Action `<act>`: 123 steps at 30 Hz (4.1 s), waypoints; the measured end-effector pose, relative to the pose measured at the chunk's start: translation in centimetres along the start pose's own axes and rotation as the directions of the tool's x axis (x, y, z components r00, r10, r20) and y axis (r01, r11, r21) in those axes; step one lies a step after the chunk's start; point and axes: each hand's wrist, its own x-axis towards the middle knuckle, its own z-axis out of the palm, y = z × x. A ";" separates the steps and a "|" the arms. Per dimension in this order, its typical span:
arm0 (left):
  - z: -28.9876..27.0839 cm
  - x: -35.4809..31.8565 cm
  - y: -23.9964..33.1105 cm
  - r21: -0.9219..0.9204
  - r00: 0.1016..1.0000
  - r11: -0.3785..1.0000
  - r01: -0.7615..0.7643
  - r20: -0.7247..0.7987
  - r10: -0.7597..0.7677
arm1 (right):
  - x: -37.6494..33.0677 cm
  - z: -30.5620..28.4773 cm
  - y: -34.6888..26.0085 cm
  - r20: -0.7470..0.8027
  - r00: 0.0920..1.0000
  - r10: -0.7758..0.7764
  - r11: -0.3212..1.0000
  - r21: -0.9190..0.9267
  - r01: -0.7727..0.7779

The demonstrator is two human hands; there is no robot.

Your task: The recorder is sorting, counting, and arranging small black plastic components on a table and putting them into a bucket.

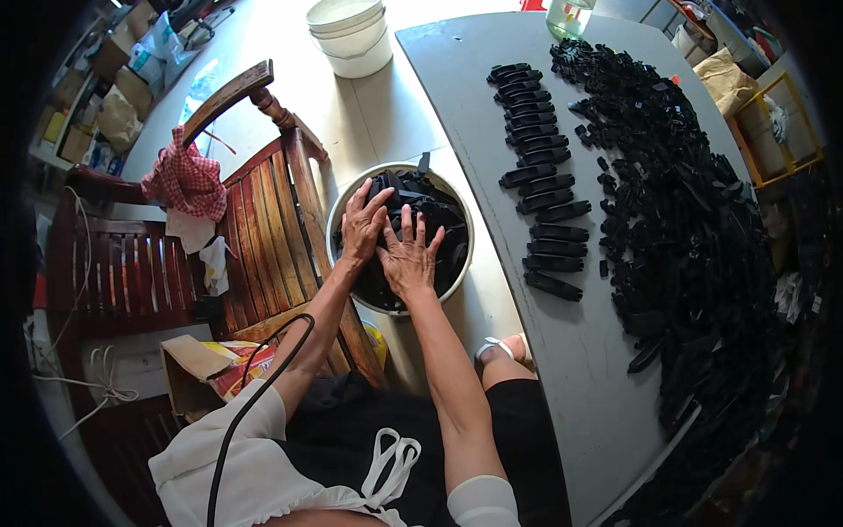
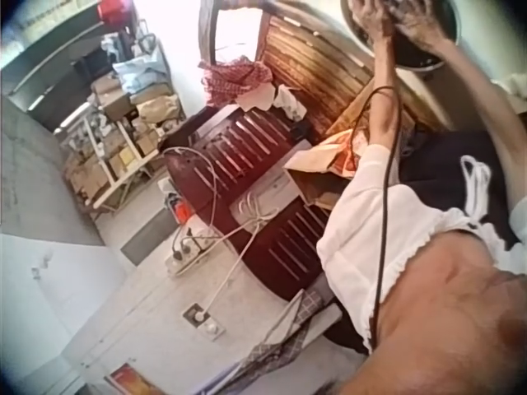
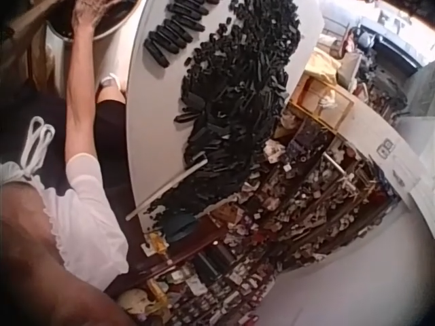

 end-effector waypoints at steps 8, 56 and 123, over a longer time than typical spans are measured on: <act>-1.9 1.4 -0.2 0.015 0.997 1.000 0.005 0.081 -0.006 | -2.5 -3.9 1.1 -0.040 0.997 -0.063 0.994 0.082 0.066; -7.6 1.3 -16.7 0.456 0.889 0.772 0.443 -0.108 -0.446 | 28.1 22.1 24.9 0.618 0.786 -0.024 0.962 -0.199 0.185; -1.1 -2.1 26.5 -0.058 0.784 0.782 -0.621 -0.034 0.620 | -40.9 -32.2 10.9 -0.581 0.392 0.713 0.337 -0.206 -0.919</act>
